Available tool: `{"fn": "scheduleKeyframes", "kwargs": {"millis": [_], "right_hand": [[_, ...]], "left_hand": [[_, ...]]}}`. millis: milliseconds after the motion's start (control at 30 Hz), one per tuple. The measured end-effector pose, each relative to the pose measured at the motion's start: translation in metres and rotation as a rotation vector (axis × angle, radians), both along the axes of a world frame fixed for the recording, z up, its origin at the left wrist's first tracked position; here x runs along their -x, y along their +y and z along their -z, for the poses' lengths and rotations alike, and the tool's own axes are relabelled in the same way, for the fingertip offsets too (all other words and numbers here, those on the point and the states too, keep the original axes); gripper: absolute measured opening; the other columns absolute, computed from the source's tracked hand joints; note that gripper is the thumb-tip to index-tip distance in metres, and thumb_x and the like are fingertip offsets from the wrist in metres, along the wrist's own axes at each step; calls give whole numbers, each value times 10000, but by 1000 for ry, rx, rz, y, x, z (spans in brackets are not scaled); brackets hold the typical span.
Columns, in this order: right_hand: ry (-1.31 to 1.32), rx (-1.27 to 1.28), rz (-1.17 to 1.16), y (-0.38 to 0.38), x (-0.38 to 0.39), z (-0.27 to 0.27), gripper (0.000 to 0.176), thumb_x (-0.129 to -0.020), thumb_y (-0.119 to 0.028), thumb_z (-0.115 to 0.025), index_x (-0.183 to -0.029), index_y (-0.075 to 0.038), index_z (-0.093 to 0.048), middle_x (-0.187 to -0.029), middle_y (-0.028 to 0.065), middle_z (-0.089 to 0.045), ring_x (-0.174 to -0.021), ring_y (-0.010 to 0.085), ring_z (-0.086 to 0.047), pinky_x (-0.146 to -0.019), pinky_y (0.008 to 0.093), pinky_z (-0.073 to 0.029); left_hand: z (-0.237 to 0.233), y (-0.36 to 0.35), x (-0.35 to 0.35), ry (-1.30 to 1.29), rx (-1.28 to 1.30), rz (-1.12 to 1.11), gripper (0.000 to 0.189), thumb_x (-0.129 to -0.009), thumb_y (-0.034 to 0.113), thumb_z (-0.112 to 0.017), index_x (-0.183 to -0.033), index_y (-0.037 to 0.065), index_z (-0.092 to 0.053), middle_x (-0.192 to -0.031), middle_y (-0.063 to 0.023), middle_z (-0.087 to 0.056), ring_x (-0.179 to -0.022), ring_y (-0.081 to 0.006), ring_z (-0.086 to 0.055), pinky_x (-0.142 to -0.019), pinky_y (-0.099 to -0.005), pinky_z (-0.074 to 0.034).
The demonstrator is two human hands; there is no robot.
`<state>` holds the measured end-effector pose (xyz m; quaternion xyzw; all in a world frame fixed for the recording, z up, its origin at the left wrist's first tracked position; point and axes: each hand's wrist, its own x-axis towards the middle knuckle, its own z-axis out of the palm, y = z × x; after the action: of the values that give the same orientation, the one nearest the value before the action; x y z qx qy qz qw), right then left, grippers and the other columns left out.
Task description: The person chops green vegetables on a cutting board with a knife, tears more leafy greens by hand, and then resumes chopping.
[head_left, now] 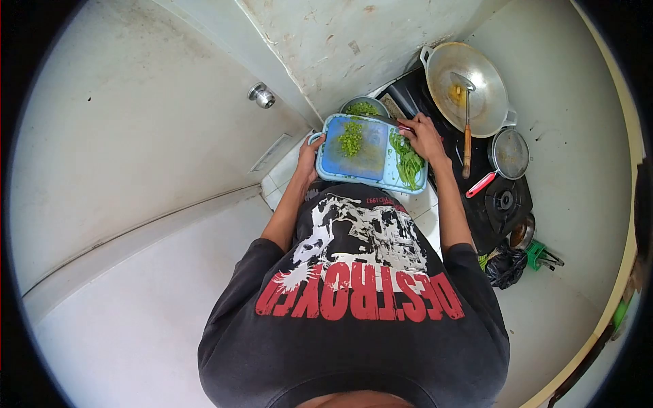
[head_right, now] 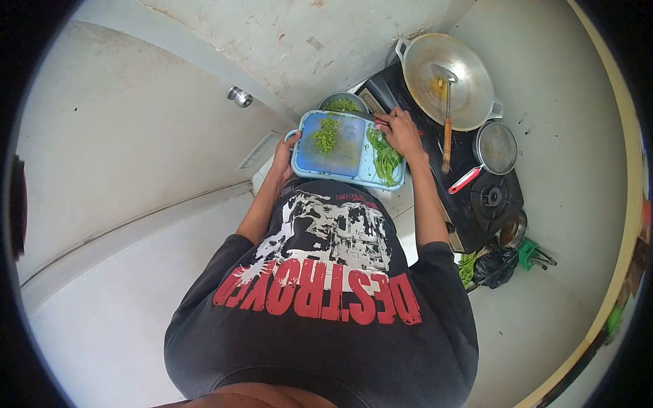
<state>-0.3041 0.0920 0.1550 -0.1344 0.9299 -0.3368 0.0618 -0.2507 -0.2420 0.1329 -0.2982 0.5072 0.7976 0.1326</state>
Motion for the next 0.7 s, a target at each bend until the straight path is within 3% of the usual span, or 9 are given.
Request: {"fn": "scheduleKeyframes", "kwargs": {"millis": [400,700], "right_hand": [[-102,188,-159,-6,-75,-57,384,-853,-215,-733,-1231,-150,-719,-908,87,-543,-888,260,-553,-832,371,-463],[-96,154,-120,-38,-90,-47,318,-858,-243,-720,-1164,-160,-749,-921,75,-565,-933,263,-558,-863,394,-467]], "left_hand": [[-3,-6,8,2,-44,32,354,-979,207,-632,-1240,-4,-520,-1098,-137,-636,-952,-240,-683,-805,-397,-618],[-1,-13,11,-14,-3,93,368,-981,242,-626,-1247,10,-523,-1092,-127,-630,-959,-244,-677,-816,-427,-614]]}}
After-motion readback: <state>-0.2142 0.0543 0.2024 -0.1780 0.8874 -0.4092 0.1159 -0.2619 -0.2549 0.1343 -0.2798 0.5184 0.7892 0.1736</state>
